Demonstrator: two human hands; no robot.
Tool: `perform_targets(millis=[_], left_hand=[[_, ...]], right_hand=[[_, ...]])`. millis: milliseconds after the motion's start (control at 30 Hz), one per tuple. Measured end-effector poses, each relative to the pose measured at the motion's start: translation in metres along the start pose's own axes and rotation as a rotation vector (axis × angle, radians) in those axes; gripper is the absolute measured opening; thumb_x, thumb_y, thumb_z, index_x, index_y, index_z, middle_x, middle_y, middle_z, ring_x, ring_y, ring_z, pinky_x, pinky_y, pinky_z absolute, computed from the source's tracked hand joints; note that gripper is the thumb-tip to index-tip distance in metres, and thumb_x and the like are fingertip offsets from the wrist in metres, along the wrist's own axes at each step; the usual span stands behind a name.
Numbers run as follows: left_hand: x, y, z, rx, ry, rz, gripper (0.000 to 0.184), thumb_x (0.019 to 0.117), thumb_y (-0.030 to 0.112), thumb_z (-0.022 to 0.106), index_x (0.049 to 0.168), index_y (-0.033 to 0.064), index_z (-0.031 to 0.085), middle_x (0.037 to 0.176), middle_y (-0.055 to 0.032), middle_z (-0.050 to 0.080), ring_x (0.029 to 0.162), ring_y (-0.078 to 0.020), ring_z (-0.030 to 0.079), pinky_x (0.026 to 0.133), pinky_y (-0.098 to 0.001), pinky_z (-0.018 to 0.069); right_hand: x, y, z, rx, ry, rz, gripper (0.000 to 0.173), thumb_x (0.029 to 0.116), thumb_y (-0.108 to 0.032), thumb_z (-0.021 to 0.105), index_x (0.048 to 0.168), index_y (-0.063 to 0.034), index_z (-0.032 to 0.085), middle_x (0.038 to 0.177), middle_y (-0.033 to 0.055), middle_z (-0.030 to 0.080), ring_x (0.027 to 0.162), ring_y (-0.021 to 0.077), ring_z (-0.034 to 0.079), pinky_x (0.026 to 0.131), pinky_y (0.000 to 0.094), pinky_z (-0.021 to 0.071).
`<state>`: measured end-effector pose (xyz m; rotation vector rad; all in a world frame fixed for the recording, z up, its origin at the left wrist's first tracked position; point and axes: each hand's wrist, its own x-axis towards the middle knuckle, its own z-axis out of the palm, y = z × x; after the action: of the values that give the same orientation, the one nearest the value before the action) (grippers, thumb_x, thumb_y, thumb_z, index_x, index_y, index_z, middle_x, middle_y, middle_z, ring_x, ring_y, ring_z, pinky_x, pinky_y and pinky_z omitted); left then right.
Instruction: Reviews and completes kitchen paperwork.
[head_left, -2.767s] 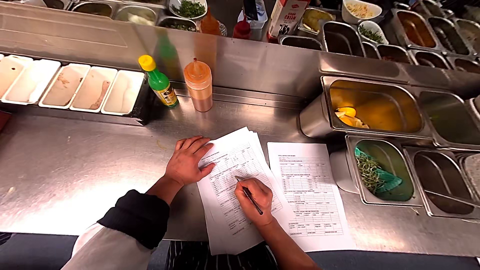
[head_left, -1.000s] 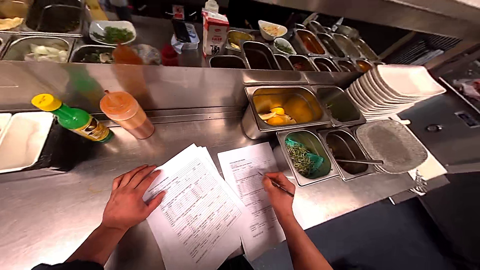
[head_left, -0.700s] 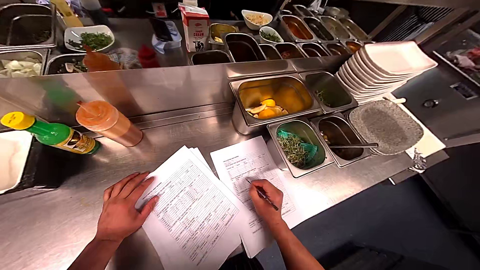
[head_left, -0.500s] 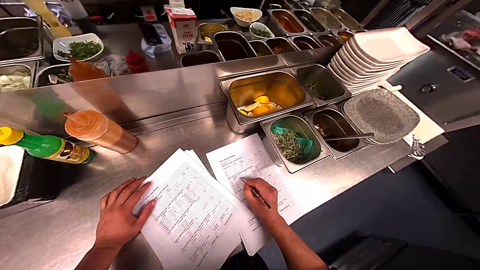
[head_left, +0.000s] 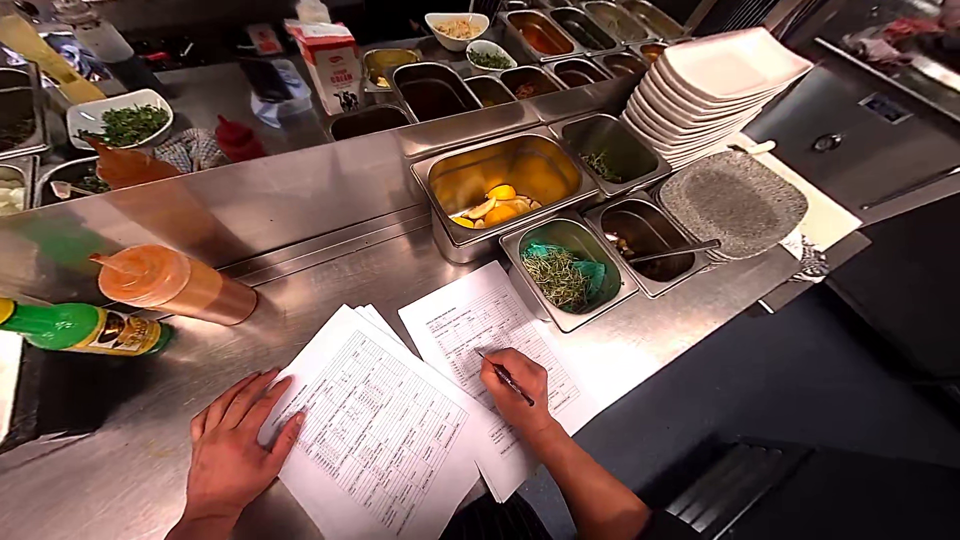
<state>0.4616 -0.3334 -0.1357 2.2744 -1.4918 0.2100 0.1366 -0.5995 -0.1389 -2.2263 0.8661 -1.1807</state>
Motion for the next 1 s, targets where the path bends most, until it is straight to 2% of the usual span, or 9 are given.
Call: perform_targets(millis=[200,333,400,1000], left_hand=[[0.0013,0.0011,0.0000,-0.002,0.003,-0.004,0.065,0.0948,0.067,0.041,0.126,0.0194,0.073,0.136,-0.0127,0.067,0.129,-0.0376,0.058,0.100,-0.0606,0.0408],[0.0012,0.0001,-0.0001,0.006,-0.004,-0.004,0.065,0.0950,0.067,0.041,0.128,0.0205,0.072,0.137,-0.0119,0.066,0.130,-0.0371,0.057,0.101,-0.0600,0.0401],[0.0012,-0.0006,0.0010,0.010,-0.002,-0.003,0.065,0.0950,0.067,0.041,0.129,0.0209,0.071,0.138,-0.0112,0.066,0.131,-0.0365,0.057,0.101,-0.0593,0.0399],[-0.0006,-0.0004,0.0019,0.015,0.005,0.010,0.063,0.0949,0.066,0.042,0.128,0.0223,0.071,0.137,-0.0098,0.066,0.129,-0.0347,0.058,0.100,-0.0580,0.0410]], right_hand=[[-0.0001,0.0027,0.0004,0.038,-0.006,0.016,0.011,0.0865,-0.010,0.068,0.078,-0.0066,0.074,0.074,0.0010,0.072,0.066,0.0041,0.067,0.060,0.0194,0.0570],[-0.0016,0.0013,-0.0003,0.031,0.028,-0.032,0.011,0.0843,-0.009,0.068,0.074,-0.0069,0.072,0.071,0.0016,0.069,0.064,0.0054,0.066,0.058,0.0195,0.0553],[-0.0018,0.0016,-0.0009,0.024,0.007,-0.055,0.012,0.0851,-0.010,0.068,0.075,-0.0073,0.073,0.072,0.0021,0.071,0.067,0.0058,0.068,0.061,0.0196,0.0566],[-0.0015,0.0007,-0.0006,-0.033,0.047,-0.003,0.013,0.0847,-0.009,0.067,0.073,-0.0076,0.072,0.071,0.0014,0.070,0.063,0.0054,0.066,0.057,0.0195,0.0550]])
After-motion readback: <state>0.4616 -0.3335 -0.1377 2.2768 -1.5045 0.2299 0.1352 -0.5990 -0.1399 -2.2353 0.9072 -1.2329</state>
